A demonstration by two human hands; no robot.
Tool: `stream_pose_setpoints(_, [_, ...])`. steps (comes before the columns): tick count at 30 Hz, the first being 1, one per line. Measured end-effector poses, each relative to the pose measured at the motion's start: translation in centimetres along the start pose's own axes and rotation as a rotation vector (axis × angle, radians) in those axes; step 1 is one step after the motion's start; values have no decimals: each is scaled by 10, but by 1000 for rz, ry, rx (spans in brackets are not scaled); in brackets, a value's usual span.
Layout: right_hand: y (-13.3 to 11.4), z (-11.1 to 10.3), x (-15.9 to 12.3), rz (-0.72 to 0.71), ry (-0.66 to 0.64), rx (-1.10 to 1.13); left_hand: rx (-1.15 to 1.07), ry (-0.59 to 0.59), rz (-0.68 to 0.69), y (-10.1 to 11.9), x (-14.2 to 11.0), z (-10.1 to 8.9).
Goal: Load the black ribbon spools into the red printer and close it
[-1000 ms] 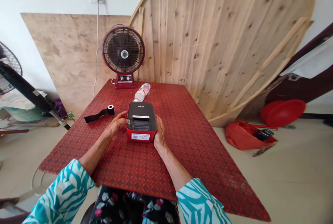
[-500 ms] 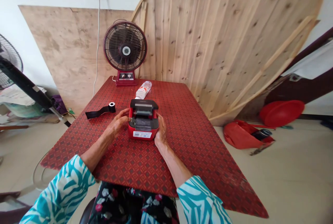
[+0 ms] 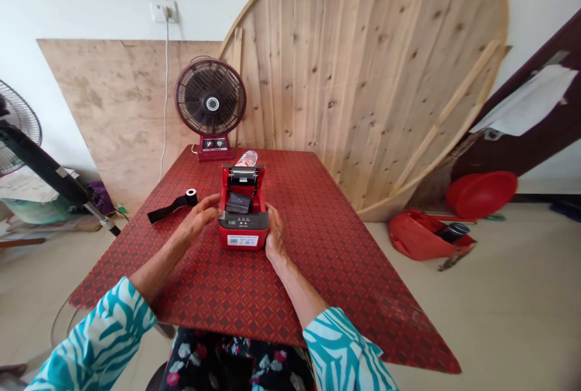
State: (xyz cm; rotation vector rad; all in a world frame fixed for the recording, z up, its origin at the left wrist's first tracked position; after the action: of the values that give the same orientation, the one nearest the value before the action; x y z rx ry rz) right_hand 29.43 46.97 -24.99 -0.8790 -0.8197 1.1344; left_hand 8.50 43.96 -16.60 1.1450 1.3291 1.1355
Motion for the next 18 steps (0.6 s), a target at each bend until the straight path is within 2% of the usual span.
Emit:
stream_pose_setpoints(4, [1, 2, 1, -21, -6, -3, 313, 9, 205, 31, 12, -6])
stream_pose_setpoints(8, [-1, 3, 1, -41, 7, -5, 925, 19, 351, 56, 16, -4])
stream_pose_setpoints(11, [-3, 5, 1, -54, 4, -9, 1292, -88, 472, 64, 12, 2])
stream_pose_setpoints(14, [-7, 7, 1, -75, -10, -16, 1376, -245, 557, 64, 10, 7])
stream_pose_setpoints(18, [-9, 8, 1, -90, -6, -24, 1283, -372, 560, 66, 18, 13])
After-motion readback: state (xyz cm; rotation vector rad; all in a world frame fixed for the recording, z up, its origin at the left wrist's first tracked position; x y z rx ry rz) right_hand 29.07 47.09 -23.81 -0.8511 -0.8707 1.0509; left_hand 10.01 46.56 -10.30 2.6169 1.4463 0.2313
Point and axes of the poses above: each hand's wrist, its own x-axis towards the middle knuckle, its own z-axis out of the palm, y = z × x, the point moved 5 cm from there along x, towards the middle knuckle, and after that the axes turned 9 degrees about x, right-handed, at the moved point
